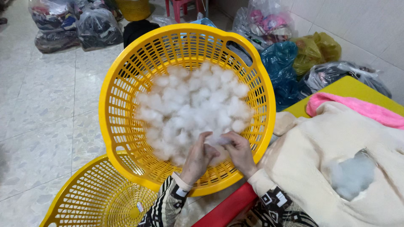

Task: The person repeatedly takes clumps of white cotton-like stuffing from a yellow basket, compresses them into balls, and inserts them into an opening in a plush toy shell on a yellow table. The person continues this process throughout the clip.

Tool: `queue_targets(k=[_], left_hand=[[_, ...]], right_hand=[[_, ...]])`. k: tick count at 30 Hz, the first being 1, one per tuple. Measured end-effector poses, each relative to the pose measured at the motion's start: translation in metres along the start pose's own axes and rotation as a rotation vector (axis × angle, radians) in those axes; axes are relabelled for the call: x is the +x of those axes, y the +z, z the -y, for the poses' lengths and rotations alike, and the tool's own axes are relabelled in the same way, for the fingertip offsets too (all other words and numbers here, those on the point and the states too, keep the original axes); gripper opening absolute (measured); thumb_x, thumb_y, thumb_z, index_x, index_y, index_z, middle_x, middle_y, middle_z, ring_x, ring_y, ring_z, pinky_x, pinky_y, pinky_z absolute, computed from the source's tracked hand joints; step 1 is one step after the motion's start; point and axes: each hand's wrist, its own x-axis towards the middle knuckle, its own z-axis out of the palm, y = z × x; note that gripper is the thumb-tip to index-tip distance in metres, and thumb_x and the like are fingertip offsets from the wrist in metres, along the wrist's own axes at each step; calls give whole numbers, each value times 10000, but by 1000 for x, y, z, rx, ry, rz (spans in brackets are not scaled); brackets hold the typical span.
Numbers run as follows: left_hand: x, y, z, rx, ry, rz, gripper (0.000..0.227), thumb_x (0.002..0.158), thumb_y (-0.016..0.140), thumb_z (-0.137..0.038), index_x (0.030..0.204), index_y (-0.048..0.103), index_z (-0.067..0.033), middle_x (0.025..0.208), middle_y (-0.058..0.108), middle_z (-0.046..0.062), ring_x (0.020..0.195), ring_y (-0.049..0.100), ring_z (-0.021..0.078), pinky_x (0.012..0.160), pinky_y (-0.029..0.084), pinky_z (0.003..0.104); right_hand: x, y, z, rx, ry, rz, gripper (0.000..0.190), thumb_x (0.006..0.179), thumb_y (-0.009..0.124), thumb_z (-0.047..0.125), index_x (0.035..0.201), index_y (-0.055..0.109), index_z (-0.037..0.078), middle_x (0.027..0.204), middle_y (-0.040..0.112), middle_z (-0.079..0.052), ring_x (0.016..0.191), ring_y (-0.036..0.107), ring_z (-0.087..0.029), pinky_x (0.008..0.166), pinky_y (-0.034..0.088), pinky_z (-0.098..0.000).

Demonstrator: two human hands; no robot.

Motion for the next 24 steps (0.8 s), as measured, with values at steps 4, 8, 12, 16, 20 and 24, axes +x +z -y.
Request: queue_targets(k=[4, 8, 12, 16, 20, 24], left_hand=[[-4, -2, -3, 104, -104, 65, 232, 847, 694, -29, 1075, 681, 8, 750, 736, 143, 727, 745, 289, 720, 565, 397], [-11, 2, 5, 139, -13, 48, 233, 821, 736, -30, 1041, 679, 21, 756, 725, 167, 753, 708, 349, 742, 538, 434], [-16, 11, 14, 129, 46, 52, 285, 785, 769, -22, 1045, 665, 35, 880, 718, 226, 871, 688, 399, 776, 532, 460], [-25, 9, 18, 193, 137, 62, 341, 715, 772, 10, 1041, 672, 35, 962, 706, 244, 938, 647, 442, 819, 514, 478], [-13, -3, 3, 186, 65, 37, 268, 780, 716, 41, 1044, 693, 4, 984, 716, 209, 956, 671, 406, 820, 534, 450], [-17, -33, -35, 219, 315, -403, 221, 891, 667, 6, 1111, 685, 9, 1110, 701, 179, 980, 706, 361, 843, 564, 406]], right_hand=[[14, 6, 84, 14, -11, -338, 190, 963, 598, -70, 1117, 703, -33, 1013, 644, -84, 812, 577, -133, 690, 477, -260], [21, -3, 161, -341, -636, -404, 397, 851, 545, -102, 1224, 614, 14, 1227, 619, -105, 1066, 628, -223, 1003, 513, -317], [83, 5, 178, -602, -699, -175, 506, 834, 611, -63, 1332, 586, 17, 1323, 597, -199, 1198, 606, -365, 1049, 500, -398], [86, 8, 147, -1138, -142, 337, 717, 787, 678, 24, 1484, 526, 90, 1594, 416, -288, 1149, 578, -416, 904, 470, -502], [13, -3, 118, -940, 36, 255, 472, 926, 671, 264, 1338, 567, 57, 1274, 642, -164, 1051, 635, -359, 883, 510, -450], [-30, -12, 102, -927, -239, 215, 487, 881, 723, 356, 1227, 637, 24, 1105, 688, -142, 1045, 652, -337, 977, 480, -450]])
